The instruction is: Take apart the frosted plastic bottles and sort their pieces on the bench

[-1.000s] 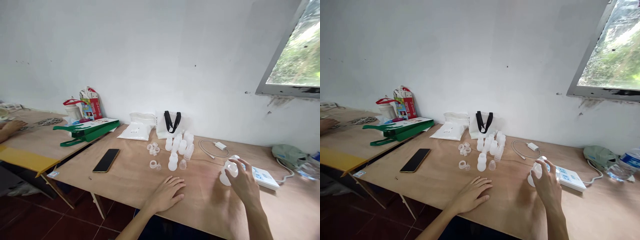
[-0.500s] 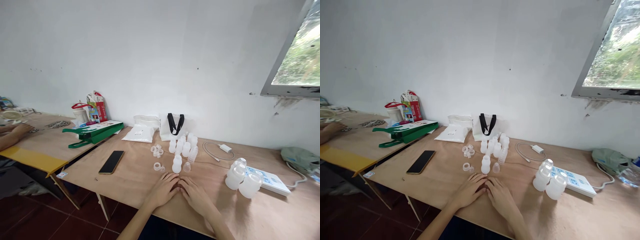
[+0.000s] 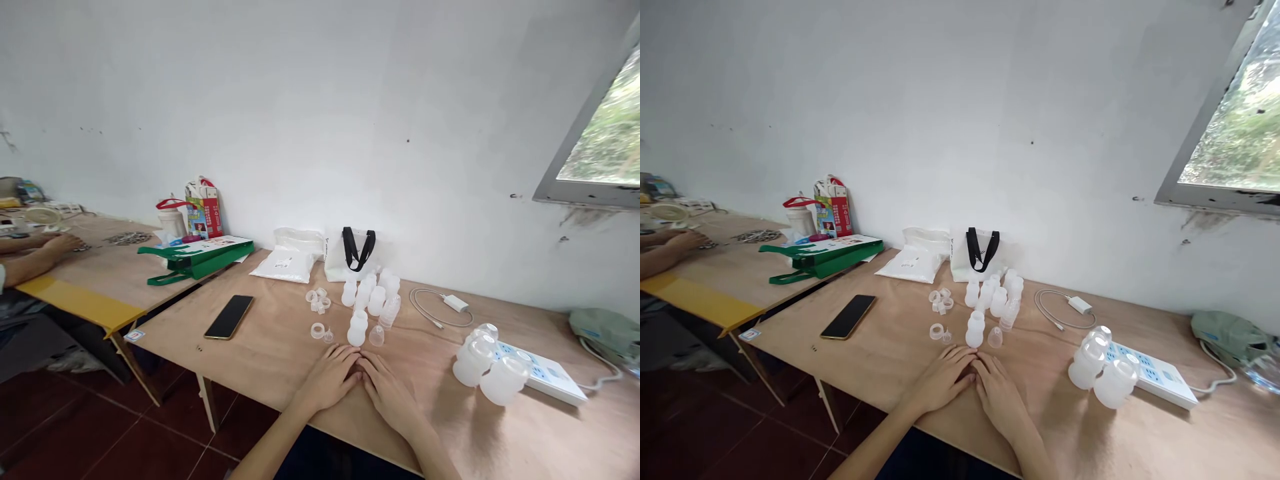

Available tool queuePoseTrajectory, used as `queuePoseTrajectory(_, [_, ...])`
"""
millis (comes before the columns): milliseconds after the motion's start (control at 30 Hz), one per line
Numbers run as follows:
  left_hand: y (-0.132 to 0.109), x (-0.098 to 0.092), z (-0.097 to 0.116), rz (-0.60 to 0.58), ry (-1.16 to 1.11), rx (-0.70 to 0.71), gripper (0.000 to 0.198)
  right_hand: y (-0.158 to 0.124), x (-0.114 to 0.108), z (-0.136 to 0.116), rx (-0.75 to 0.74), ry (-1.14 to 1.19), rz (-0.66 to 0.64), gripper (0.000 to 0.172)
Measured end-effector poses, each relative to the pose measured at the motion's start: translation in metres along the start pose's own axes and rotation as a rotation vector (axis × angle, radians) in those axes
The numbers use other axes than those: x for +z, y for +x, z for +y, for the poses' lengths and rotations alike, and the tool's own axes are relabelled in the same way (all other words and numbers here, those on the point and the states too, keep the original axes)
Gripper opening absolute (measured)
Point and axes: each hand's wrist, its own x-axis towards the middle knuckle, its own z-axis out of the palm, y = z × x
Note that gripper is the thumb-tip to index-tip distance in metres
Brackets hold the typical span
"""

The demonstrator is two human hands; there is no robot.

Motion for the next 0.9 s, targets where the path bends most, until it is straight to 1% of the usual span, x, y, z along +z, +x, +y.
queuePoseTrajectory(233, [0.0004, 0.0016, -0.0016, -0.01, 0.001, -0.007, 0.038, 0.0005, 0.0006, -0.0012, -0.029, -0.013, 0.013, 0.044])
queuePoseTrajectory(433, [0.0003, -0.0006, 0.0003, -0.019, -0.014, -0.012, 0.038, 0.0005, 0.0022, 0.0004, -0.047, -0.009, 0.024, 0.047])
queuePoseTrajectory(667, [0.0004, -0.0015, 0.0005, -0.026, -0.002, -0.017, 0.038, -0.0003, -0.0001, -0.0021, -0.044, -0.029, 0.043, 0.048])
queuePoseTrajectory(900, [0.0002, -0.0014, -0.0001, -0.027, 0.014, -0.008, 0.037, 0.0008, 0.0, -0.0021, -0.04, -0.03, 0.025, 0.046])
